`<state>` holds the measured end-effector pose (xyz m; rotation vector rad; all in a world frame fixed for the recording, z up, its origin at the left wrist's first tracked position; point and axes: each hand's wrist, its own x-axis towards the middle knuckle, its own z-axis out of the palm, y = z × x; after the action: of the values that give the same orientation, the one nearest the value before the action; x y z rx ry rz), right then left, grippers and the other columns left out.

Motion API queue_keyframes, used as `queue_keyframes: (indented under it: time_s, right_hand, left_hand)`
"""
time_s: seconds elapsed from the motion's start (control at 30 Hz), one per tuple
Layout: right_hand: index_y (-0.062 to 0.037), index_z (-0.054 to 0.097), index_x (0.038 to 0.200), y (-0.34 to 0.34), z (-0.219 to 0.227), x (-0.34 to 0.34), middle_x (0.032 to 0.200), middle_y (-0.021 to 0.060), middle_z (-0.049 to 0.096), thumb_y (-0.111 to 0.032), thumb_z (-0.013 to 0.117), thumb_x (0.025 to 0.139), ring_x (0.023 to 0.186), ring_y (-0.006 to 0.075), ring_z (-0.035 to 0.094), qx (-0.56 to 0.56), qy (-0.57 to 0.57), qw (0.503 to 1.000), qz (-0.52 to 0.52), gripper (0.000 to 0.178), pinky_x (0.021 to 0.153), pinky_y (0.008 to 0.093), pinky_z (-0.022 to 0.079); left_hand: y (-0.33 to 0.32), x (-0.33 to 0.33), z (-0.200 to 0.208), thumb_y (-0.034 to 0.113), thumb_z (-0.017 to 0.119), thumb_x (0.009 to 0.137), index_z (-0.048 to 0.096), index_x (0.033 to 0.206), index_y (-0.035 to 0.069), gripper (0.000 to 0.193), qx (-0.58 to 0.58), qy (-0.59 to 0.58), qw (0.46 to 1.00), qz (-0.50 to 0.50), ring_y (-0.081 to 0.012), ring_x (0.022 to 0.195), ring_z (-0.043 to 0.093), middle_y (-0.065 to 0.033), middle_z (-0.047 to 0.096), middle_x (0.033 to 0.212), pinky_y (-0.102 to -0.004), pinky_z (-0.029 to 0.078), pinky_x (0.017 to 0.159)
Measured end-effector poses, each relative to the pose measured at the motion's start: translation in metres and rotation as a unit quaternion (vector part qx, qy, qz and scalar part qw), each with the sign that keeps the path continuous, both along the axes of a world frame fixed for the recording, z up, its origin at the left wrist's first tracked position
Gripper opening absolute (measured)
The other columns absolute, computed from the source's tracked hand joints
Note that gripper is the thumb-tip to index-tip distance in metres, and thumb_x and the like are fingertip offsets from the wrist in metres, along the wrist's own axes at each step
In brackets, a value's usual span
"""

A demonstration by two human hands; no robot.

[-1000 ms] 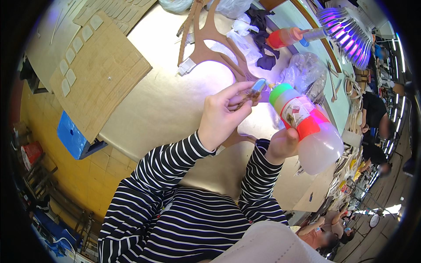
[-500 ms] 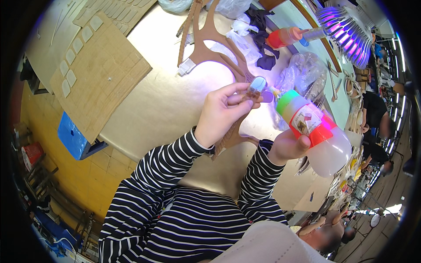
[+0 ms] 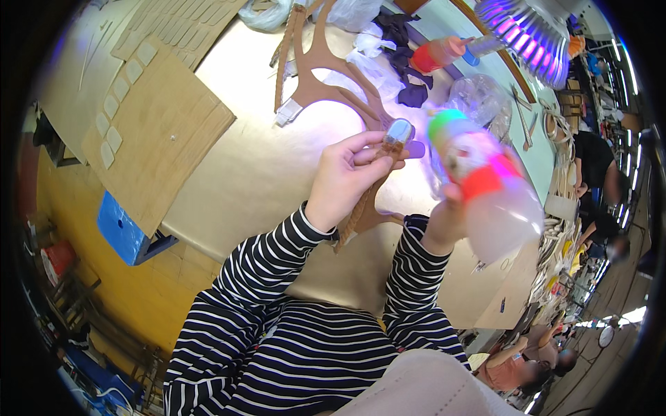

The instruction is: The person applies glue to small wooden pieces and attaches them to larger wooden cutouts on a workbench. They handle the pieces one at a time, pressing them into place and occasionally adjusting their position.

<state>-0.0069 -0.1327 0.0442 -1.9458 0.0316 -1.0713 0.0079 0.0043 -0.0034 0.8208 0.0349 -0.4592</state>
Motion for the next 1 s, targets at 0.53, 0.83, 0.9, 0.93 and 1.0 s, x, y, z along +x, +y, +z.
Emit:
queue_keyframes:
  time_s: [0.53,0.83,0.9,0.93,1.0]
  right_hand:
    - [-0.0125,0.053,0.115,-0.181,0.005,-0.188,0.100,0.0034,0.062,-0.048,0.058,0.090,0.069,0.0098,0.055,0.546,-0.092,0.832,-0.046,0.044,0.046,0.0188,0.037]
    - [-0.0118,0.053,0.114,-0.197,-0.030,-0.243,0.098,0.0045,0.061,-0.045,0.055,0.093,0.064,0.0096,0.052,0.608,-0.106,0.781,-0.094,0.039,0.047,0.0193,0.037]
    - [-0.0118,0.054,0.113,-0.202,-0.036,-0.242,0.097,0.0046,0.061,-0.046,0.055,0.092,0.064,0.0097,0.051,0.629,-0.104,0.768,-0.060,0.040,0.047,0.0194,0.036]
    - [-0.0117,0.054,0.112,-0.204,-0.039,-0.240,0.097,0.0045,0.060,-0.046,0.056,0.092,0.063,0.0098,0.050,0.642,-0.101,0.759,-0.036,0.040,0.047,0.0194,0.036]
    - [-0.0118,0.054,0.112,-0.207,-0.045,-0.238,0.095,0.0043,0.059,-0.046,0.056,0.092,0.062,0.0098,0.047,0.665,-0.100,0.740,-0.010,0.040,0.047,0.0194,0.035]
  left_hand:
    - [-0.002,0.007,-0.014,0.006,0.053,0.091,0.056,0.115,-0.009,0.028,-0.009,0.037,0.999,-0.005,-0.0187,0.099,0.064,-0.0163,0.064,0.112,-0.0286,0.051,0.089]
    - [-0.001,-0.012,-0.009,0.007,0.053,0.092,0.055,0.118,-0.007,0.030,0.034,0.031,0.999,0.023,-0.0189,0.101,0.064,-0.0159,0.064,0.114,-0.0285,0.052,0.088]
    - [0.000,-0.018,-0.010,0.008,0.053,0.093,0.054,0.119,-0.007,0.031,0.068,0.007,0.997,0.034,-0.0200,0.103,0.063,-0.0161,0.063,0.115,-0.0289,0.050,0.089]
    - [0.000,-0.021,-0.012,0.009,0.054,0.093,0.053,0.120,-0.007,0.032,0.083,0.005,0.996,0.038,-0.0205,0.105,0.062,-0.0167,0.062,0.116,-0.0295,0.050,0.091]
    - [0.002,-0.027,-0.016,0.012,0.055,0.093,0.052,0.121,-0.008,0.035,0.096,-0.014,0.994,0.050,-0.0216,0.109,0.061,-0.0179,0.061,0.118,-0.0306,0.048,0.094]
